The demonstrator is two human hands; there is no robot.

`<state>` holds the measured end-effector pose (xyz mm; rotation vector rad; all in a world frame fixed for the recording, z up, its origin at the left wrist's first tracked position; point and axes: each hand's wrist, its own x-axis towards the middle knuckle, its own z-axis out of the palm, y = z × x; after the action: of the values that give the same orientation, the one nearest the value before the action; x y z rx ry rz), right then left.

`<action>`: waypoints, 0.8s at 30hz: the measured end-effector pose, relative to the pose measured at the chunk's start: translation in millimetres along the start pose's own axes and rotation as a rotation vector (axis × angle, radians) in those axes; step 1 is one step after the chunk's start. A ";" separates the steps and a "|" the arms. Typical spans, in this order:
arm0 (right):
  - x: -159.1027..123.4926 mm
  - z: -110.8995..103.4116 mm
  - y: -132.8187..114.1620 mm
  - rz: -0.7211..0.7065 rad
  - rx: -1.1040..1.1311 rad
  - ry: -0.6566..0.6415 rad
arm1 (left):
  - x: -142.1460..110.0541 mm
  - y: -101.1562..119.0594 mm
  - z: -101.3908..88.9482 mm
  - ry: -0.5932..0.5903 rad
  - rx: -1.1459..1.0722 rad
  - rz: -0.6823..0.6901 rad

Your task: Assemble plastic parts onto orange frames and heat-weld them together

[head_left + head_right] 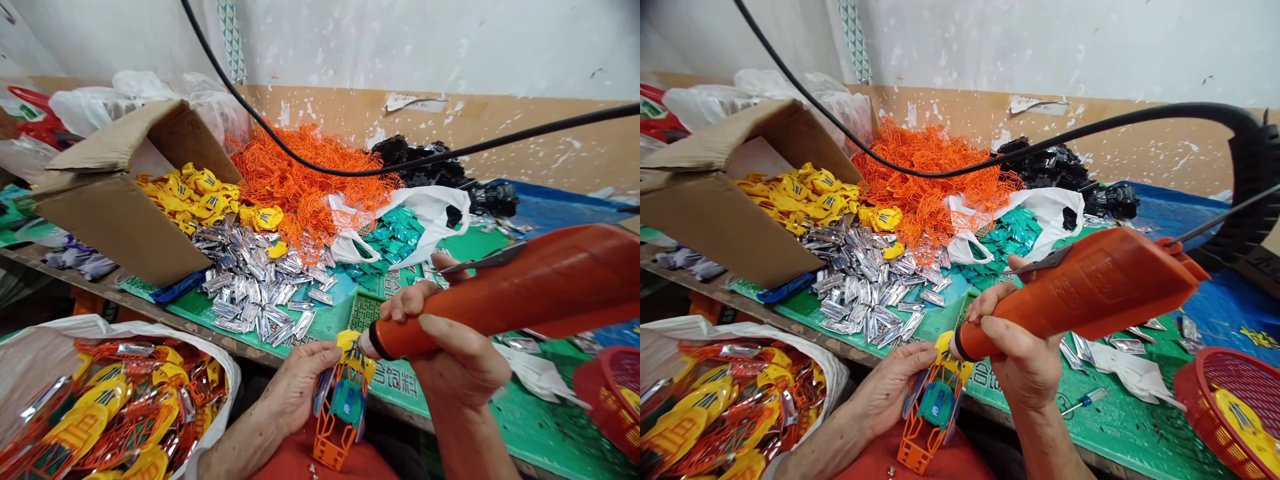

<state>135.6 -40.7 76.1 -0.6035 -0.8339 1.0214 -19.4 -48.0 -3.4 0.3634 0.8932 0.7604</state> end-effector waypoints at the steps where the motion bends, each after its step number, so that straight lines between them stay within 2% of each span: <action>1: 0.1 -0.1 0.3 0.004 -0.001 0.006 | -0.2 0.0 0.3 0.002 -0.002 0.000; 13: -4.0 -0.3 3.2 -0.006 -0.085 0.006 | -0.6 -1.0 2.2 0.025 0.022 0.002; 24: -16.7 -2.8 10.9 0.005 -0.155 -0.081 | -5.0 -5.7 4.5 0.039 0.019 0.010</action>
<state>128.0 -51.5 60.9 -0.7000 -0.9896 0.9969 -15.2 -55.5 -1.2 0.3713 0.9364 0.7707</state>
